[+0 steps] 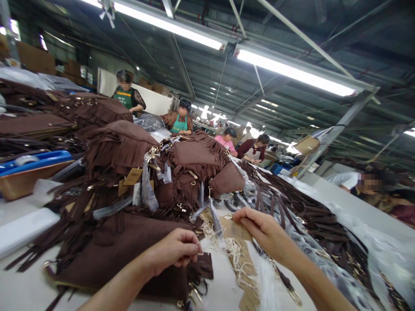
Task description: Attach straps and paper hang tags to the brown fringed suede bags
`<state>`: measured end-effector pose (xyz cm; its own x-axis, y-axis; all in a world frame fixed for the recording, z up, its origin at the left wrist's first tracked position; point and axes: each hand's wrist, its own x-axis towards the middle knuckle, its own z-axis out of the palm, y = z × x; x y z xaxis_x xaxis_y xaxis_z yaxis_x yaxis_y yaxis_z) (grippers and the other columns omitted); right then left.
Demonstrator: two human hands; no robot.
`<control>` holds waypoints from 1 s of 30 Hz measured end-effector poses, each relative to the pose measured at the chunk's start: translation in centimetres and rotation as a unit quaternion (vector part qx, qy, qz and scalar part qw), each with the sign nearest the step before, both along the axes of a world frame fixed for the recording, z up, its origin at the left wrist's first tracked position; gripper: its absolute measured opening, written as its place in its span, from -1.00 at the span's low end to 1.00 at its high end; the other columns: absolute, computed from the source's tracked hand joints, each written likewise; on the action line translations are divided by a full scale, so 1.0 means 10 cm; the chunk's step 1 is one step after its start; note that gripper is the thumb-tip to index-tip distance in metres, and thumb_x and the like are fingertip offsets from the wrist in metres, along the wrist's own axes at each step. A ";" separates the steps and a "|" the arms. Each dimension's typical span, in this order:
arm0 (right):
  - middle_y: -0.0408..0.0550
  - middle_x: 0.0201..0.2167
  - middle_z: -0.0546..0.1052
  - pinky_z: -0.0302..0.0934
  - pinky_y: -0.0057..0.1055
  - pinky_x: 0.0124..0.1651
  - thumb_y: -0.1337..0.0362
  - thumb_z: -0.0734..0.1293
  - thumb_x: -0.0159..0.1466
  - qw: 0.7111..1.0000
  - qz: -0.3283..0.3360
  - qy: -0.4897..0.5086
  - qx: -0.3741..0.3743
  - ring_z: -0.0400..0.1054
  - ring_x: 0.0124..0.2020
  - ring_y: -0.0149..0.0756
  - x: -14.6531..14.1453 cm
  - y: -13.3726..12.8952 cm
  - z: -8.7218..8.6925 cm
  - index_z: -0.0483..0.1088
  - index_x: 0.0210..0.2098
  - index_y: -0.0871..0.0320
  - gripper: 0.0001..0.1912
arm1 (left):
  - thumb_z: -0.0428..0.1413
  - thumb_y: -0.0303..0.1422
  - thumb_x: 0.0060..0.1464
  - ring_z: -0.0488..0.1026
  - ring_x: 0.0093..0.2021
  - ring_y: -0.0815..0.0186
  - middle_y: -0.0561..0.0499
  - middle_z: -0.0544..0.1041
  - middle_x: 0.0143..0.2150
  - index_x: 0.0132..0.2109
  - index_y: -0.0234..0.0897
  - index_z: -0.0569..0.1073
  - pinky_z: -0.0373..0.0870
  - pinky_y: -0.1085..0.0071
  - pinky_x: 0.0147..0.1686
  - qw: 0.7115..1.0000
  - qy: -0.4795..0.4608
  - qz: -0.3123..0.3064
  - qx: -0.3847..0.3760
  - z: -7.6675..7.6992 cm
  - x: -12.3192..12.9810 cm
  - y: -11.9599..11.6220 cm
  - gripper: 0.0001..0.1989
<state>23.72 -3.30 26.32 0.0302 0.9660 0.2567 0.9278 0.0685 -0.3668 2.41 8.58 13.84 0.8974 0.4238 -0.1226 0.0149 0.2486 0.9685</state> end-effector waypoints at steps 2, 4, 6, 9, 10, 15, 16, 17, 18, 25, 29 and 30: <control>-0.09 -0.35 0.57 0.29 -0.39 -0.23 0.18 0.10 0.36 1.000 -0.004 0.004 0.000 0.43 -0.32 -0.27 0.00 0.01 0.00 0.45 -0.28 0.08 -0.69 | 0.21 -0.22 -0.16 0.13 -0.65 0.51 0.11 0.40 -0.57 -0.39 -0.33 0.45 -0.12 0.52 -0.65 1.000 -0.005 0.012 -0.005 0.01 -0.01 0.01 -0.75; -0.10 -0.37 0.56 0.29 -0.40 -0.24 0.17 0.10 0.36 1.000 -0.004 0.005 0.001 0.42 -0.33 -0.27 -0.02 0.02 0.01 0.45 -0.29 0.07 -0.68 | 0.23 -0.23 -0.17 0.18 -0.59 0.50 0.07 0.44 -0.50 -0.40 -0.34 0.44 -0.08 0.54 -0.62 0.999 -0.015 0.036 -0.004 0.03 -0.02 0.02 -0.75; -0.10 -0.38 0.55 0.28 -0.40 -0.26 0.16 0.10 0.36 1.000 -0.001 0.004 0.004 0.42 -0.34 -0.27 -0.03 0.04 0.04 0.44 -0.29 0.06 -0.68 | 0.26 -0.20 -0.17 0.27 -0.49 0.51 -0.04 0.53 -0.29 -0.41 -0.35 0.41 0.01 0.57 -0.58 0.997 -0.044 0.062 -0.023 0.03 -0.02 0.02 -0.70; -0.10 -0.38 0.55 0.28 -0.40 -0.28 0.15 0.09 0.36 1.000 0.004 0.005 0.009 0.42 -0.36 -0.26 -0.03 0.06 0.05 0.45 -0.29 0.05 -0.68 | 0.31 -0.13 -0.16 0.38 -0.45 0.50 -0.18 0.53 0.00 -0.37 -0.31 0.31 -0.01 0.58 -0.61 0.983 -0.106 0.072 -0.132 -0.01 -0.04 0.04 -0.59; -0.10 -0.38 0.55 0.29 -0.39 -0.29 0.14 0.09 0.36 1.000 0.005 0.006 0.010 0.42 -0.36 -0.26 -0.03 0.07 0.05 0.45 -0.28 0.04 -0.68 | 0.32 -0.12 -0.15 0.38 -0.51 0.52 -0.22 0.55 -0.02 -0.36 -0.29 0.27 -0.10 0.57 -0.65 0.976 -0.121 0.067 -0.171 -0.02 -0.06 0.05 -0.56; -0.08 -0.36 0.56 0.30 -0.38 -0.28 0.10 0.09 0.37 1.000 0.020 0.004 0.000 0.44 -0.35 -0.24 -0.04 0.14 -0.02 0.45 -0.28 0.04 -0.66 | 0.31 -0.08 -0.14 0.39 -0.62 0.50 -0.21 0.62 -0.21 -0.33 -0.23 0.16 -0.31 0.55 -0.70 0.962 -0.138 0.062 -0.226 -0.01 -0.17 0.11 -0.49; -0.08 -0.36 0.56 0.30 -0.38 -0.27 0.11 0.09 0.37 1.000 0.025 0.001 -0.001 0.44 -0.34 -0.24 -0.05 0.15 -0.03 0.44 -0.28 0.04 -0.66 | 0.32 -0.08 -0.14 0.44 -0.58 0.48 -0.20 0.62 -0.20 -0.32 -0.23 0.16 -0.29 0.57 -0.70 0.961 -0.136 0.065 -0.230 0.01 -0.19 0.12 -0.48; -0.08 -0.35 0.56 0.29 -0.39 -0.27 0.11 0.08 0.38 1.000 0.029 -0.002 -0.001 0.44 -0.33 -0.24 -0.06 0.16 -0.04 0.44 -0.27 0.04 -0.66 | 0.32 -0.07 -0.15 0.46 -0.54 0.47 -0.20 0.61 -0.17 -0.32 -0.23 0.15 -0.27 0.58 -0.70 0.961 -0.132 0.068 -0.232 0.03 -0.21 0.11 -0.47; -0.08 -0.35 0.56 0.29 -0.39 -0.27 0.12 0.08 0.38 0.999 0.033 -0.006 0.001 0.44 -0.33 -0.24 -0.07 0.17 -0.05 0.44 -0.27 0.04 -0.66 | 0.33 -0.09 -0.15 0.45 -0.54 0.48 -0.20 0.61 -0.16 -0.32 -0.23 0.14 -0.26 0.59 -0.70 0.963 -0.128 0.073 -0.228 0.05 -0.23 0.11 -0.47; -0.11 -0.36 0.55 0.27 -0.40 -0.28 0.18 0.07 0.39 0.999 0.045 -0.022 0.005 0.44 -0.34 -0.26 -0.11 0.17 0.01 0.43 -0.27 0.04 -0.68 | 0.29 -0.34 -0.25 0.41 -0.58 0.45 0.07 0.52 -0.49 -0.26 -0.22 0.20 0.04 0.63 -0.69 0.981 -0.108 0.105 -0.125 0.01 -0.25 0.08 -0.55; -0.09 -0.34 0.57 0.28 -0.38 -0.27 0.15 0.08 0.39 0.999 0.018 -0.032 -0.008 0.45 -0.32 -0.24 0.06 0.07 -0.03 0.43 -0.26 0.04 -0.68 | 0.16 -0.37 -0.23 0.40 -0.62 0.40 0.11 0.52 -0.51 -0.10 -0.25 0.23 0.14 0.59 -0.69 0.990 -0.035 0.133 -0.003 -0.04 -0.33 0.16 -0.53; -0.09 -0.35 0.57 0.28 -0.38 -0.27 0.15 0.09 0.38 0.999 0.013 -0.035 -0.023 0.45 -0.33 -0.23 0.12 0.03 -0.07 0.43 -0.28 0.04 -0.69 | 0.13 -0.37 -0.21 0.39 -0.64 0.40 0.13 0.51 -0.52 -0.10 -0.25 0.23 0.11 0.59 -0.70 0.989 -0.023 0.142 0.021 -0.04 -0.35 0.18 -0.55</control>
